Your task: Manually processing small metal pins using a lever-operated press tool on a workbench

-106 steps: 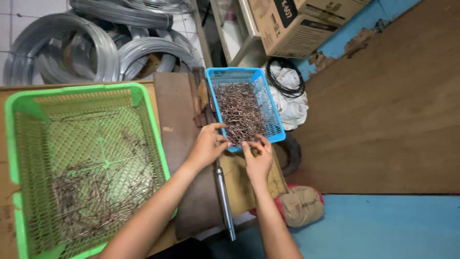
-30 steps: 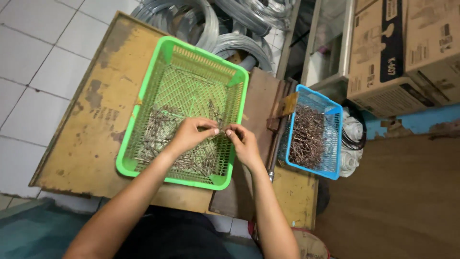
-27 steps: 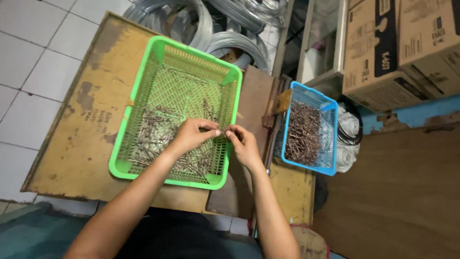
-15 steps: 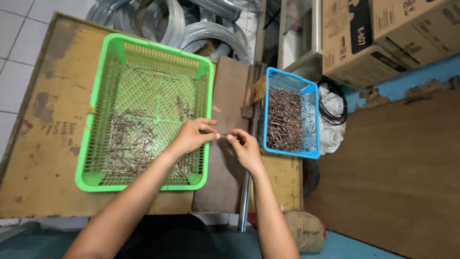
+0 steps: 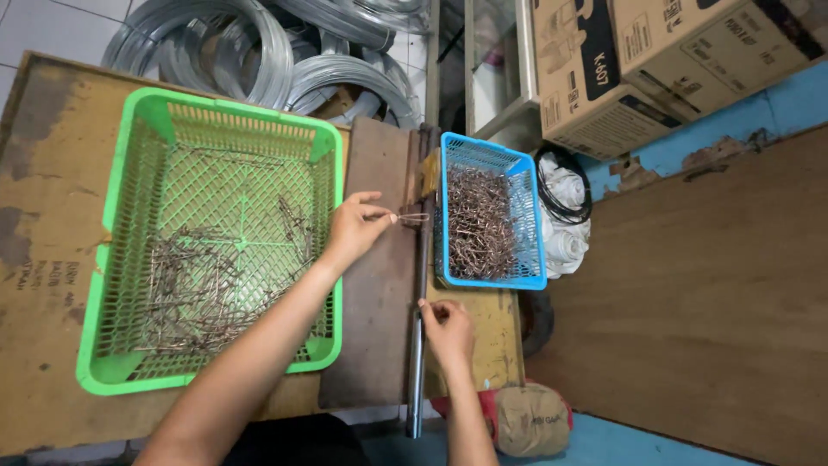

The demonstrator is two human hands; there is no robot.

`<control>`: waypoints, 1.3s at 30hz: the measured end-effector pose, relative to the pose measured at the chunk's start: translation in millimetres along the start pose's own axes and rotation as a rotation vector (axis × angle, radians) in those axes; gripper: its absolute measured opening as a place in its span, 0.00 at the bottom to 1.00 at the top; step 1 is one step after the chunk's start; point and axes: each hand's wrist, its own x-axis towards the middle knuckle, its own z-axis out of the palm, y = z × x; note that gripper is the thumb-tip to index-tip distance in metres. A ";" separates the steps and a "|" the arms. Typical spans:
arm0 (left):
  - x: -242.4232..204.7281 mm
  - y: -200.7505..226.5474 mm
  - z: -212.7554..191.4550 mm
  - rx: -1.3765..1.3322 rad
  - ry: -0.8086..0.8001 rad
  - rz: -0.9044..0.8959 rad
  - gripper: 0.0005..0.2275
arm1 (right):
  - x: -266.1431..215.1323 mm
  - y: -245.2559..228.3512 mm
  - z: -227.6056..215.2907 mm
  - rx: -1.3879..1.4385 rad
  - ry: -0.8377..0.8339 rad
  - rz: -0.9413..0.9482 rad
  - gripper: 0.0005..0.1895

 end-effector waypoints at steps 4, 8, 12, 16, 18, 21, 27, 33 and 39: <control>29.2 -20.3 19.1 0.034 0.054 -0.007 0.05 | 10.5 -1.9 15.3 0.010 0.029 -0.009 0.18; 50.8 -34.5 30.8 0.086 0.127 -0.001 0.05 | 27.1 11.6 21.1 0.064 0.051 -0.028 0.16; 61.2 -30.5 33.4 0.127 0.131 -0.032 0.05 | 32.7 1.4 -15.2 0.131 -0.019 -0.044 0.15; 85.8 -73.4 62.5 0.171 0.100 -0.067 0.05 | 38.0 -28.7 -58.4 0.205 -0.039 -0.097 0.14; 100.5 -113.2 89.6 0.218 0.051 -0.109 0.07 | 39.1 -38.5 -75.3 0.171 -0.046 -0.098 0.13; 107.4 -124.2 99.8 0.212 -0.013 -0.165 0.09 | 38.5 -49.1 -79.5 0.186 -0.041 -0.129 0.12; 110.5 -80.5 89.8 0.195 -0.103 -0.314 0.12 | 39.8 -32.6 -63.6 0.242 -0.046 -0.142 0.12; 116.5 -96.8 98.1 0.229 -0.132 -0.337 0.11 | 41.7 -23.7 -54.6 0.279 -0.061 -0.086 0.11; 91.0 -18.3 58.3 0.300 -0.259 -0.321 0.09 | 38.9 -14.1 -42.9 0.295 -0.067 -0.054 0.11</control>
